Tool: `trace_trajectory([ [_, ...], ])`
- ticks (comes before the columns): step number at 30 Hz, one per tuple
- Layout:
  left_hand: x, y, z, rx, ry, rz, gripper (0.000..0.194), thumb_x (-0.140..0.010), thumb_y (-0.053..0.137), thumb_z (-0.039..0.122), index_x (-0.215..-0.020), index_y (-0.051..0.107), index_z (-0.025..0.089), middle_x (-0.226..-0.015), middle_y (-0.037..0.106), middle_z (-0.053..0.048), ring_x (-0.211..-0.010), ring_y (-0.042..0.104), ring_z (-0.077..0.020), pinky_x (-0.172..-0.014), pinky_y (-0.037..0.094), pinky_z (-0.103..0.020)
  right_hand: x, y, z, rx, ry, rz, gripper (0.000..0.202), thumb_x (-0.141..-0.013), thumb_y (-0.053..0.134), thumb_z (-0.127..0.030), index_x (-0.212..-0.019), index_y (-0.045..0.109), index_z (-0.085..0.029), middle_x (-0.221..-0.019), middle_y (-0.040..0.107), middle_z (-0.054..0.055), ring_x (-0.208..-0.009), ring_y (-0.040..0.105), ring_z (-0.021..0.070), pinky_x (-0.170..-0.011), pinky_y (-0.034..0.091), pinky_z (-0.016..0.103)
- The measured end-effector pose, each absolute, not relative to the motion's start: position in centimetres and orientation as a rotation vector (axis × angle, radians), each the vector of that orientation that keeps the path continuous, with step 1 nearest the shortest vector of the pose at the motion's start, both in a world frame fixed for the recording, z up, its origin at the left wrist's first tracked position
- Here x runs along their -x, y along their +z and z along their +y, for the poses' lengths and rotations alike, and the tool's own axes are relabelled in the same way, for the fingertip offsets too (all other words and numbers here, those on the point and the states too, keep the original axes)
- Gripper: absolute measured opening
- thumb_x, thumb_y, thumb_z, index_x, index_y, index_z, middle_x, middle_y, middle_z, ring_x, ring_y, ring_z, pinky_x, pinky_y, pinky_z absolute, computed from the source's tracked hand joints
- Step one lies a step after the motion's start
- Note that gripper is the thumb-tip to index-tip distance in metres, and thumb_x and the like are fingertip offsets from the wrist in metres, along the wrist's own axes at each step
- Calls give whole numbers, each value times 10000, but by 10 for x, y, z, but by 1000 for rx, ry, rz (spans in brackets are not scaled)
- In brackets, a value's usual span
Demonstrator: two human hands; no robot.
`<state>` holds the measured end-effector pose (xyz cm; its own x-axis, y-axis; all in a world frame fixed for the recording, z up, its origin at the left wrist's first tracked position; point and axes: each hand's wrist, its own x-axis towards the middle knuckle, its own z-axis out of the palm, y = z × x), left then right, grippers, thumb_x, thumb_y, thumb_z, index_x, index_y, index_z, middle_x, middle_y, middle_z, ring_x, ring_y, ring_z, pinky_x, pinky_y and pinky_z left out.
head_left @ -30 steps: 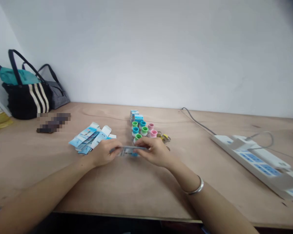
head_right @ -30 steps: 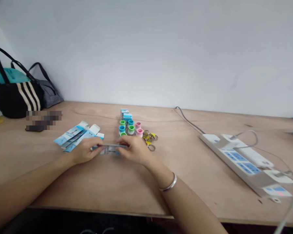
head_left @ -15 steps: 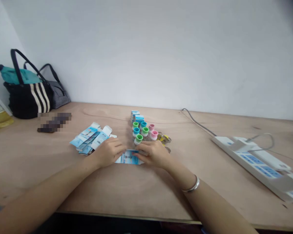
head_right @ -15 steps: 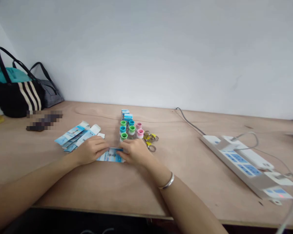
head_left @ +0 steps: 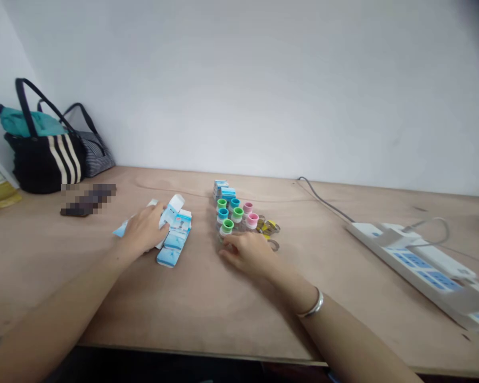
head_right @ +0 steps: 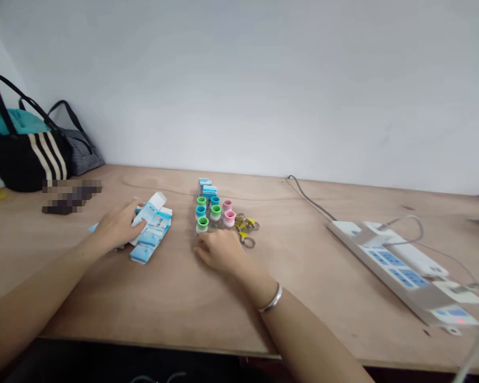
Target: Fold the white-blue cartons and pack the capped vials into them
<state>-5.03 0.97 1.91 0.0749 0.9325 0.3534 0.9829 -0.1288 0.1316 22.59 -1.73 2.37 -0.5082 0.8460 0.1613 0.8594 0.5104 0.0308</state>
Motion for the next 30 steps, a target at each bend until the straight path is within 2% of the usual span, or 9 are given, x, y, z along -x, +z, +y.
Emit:
trace_trajectory([
  [3,46,24,10,2112,-533,-1890,322,-753,528,343,-1036,569,195,-969,581,-96,-949,556,-295,-778,450,-382,-228,24,-16,1471,-45,-2645,210,-812,551,-368,-916,666,-227,-896,662,52,-731,584,159,-560,309,233],
  [6,32,28,16,2296,-608,-1701,240,-776,523,306,-978,596,199,-948,568,-76,-919,560,-253,-807,454,-358,-231,25,-14,1423,73,-2624,196,-808,565,-355,-906,693,-244,-949,639,50,-759,588,146,-616,364,227],
  [10,-3,30,32,2610,-536,-1361,363,-809,495,213,-1169,527,247,-1001,556,-60,-909,570,-220,-772,465,-329,-232,28,-15,1373,169,-2606,292,-818,559,-345,-1086,651,-272,-855,651,37,-683,587,136,-599,378,227],
  [13,-30,29,44,2733,-510,-1266,444,-836,488,228,-1271,444,303,-1030,545,-48,-874,582,-203,-752,468,-316,-231,28,-17,1402,154,-2627,364,-821,559,-329,-1179,595,-280,-805,663,32,-650,585,147,-565,361,232],
  [15,-45,27,50,2785,-525,-1258,423,-856,476,255,-1274,437,302,-1037,544,-47,-854,590,-193,-756,470,-311,-231,28,-18,1424,109,-2638,394,-817,567,-351,-1205,574,-285,-883,663,52,-710,596,169,-587,370,242],
  [19,-55,25,58,2857,-619,-1252,305,-867,462,238,-1170,492,241,-1069,565,-49,-908,591,-185,-790,472,-298,-233,26,-18,1439,57,-2667,547,-798,559,-509,-1304,475,-316,-1091,584,109,-863,590,239,-646,396,287],
  [24,-36,36,68,2847,-686,-1314,260,-832,493,196,-1092,502,211,-1068,594,-52,-960,582,-199,-827,466,-313,-232,23,-14,1456,65,-2707,667,-776,543,-589,-1363,385,-315,-1159,504,137,-922,568,282,-701,412,346],
  [30,-17,36,97,2763,-694,-1470,275,-785,510,136,-1052,520,196,-1045,610,-72,-975,585,-216,-846,461,-343,-222,21,-9,1540,-1,-2666,667,-810,463,-615,-1380,352,-286,-1219,458,147,-916,589,288,-716,432,361],
])
